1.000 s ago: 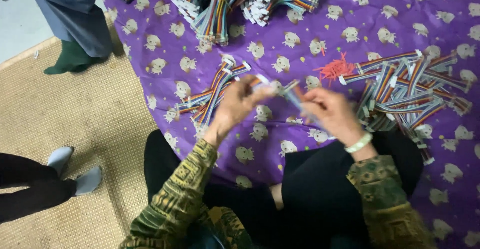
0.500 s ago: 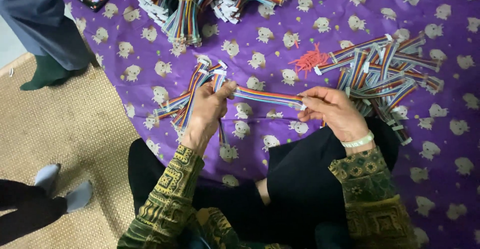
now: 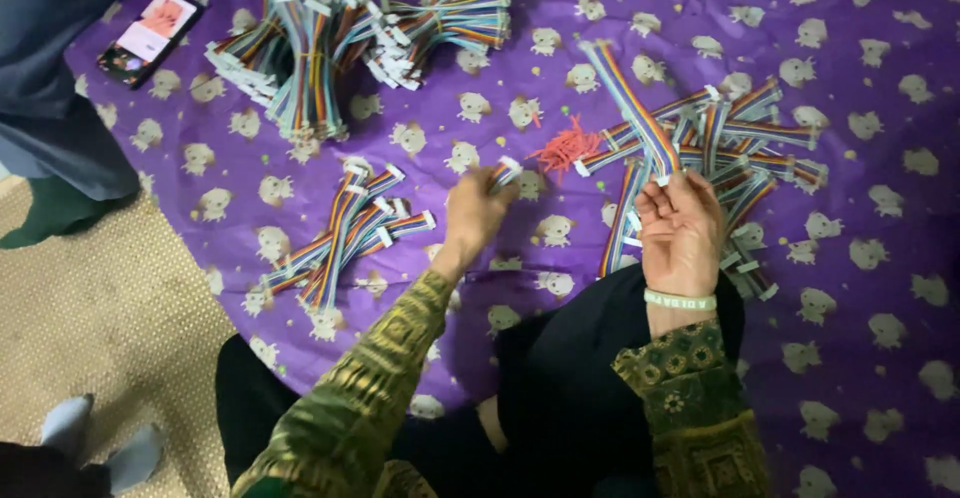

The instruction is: Sorting and bundling multi-colored ribbon cables into organized groups on a floor workspace.

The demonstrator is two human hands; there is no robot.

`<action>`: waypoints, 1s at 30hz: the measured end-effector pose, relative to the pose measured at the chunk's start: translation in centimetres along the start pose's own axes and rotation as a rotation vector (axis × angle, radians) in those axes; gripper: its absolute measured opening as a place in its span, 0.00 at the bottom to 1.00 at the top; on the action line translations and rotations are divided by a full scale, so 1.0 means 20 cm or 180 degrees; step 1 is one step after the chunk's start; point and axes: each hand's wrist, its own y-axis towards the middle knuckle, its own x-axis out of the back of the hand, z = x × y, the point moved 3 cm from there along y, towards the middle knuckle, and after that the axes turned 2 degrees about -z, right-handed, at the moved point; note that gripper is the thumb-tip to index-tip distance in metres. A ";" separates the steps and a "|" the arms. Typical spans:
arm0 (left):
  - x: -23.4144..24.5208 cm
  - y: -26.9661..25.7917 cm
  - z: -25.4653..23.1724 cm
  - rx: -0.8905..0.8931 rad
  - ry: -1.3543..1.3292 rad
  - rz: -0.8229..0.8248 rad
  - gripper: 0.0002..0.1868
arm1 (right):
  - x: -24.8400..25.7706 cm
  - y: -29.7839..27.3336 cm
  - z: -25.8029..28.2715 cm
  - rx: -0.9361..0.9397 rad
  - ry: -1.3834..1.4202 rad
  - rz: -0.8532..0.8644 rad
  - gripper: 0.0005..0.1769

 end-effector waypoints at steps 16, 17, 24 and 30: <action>-0.29 0.10 -0.17 -0.0144 0.1161 0.0518 0.15 | -0.10 -0.01 0.02 0.0338 0.0133 -0.0141 0.04; -0.23 0.04 -0.18 0.0108 0.0431 0.0635 0.17 | -0.09 -0.01 0.01 0.0357 0.0077 -0.0097 0.05; 0.20 -0.31 -0.24 0.0454 -0.3045 0.0751 0.06 | -0.18 -0.15 0.00 0.0388 -0.0620 0.0360 0.06; 0.36 -0.47 -0.17 0.0082 -0.3431 0.0748 0.10 | -0.31 -0.37 -0.03 0.0349 -0.1384 0.0991 0.06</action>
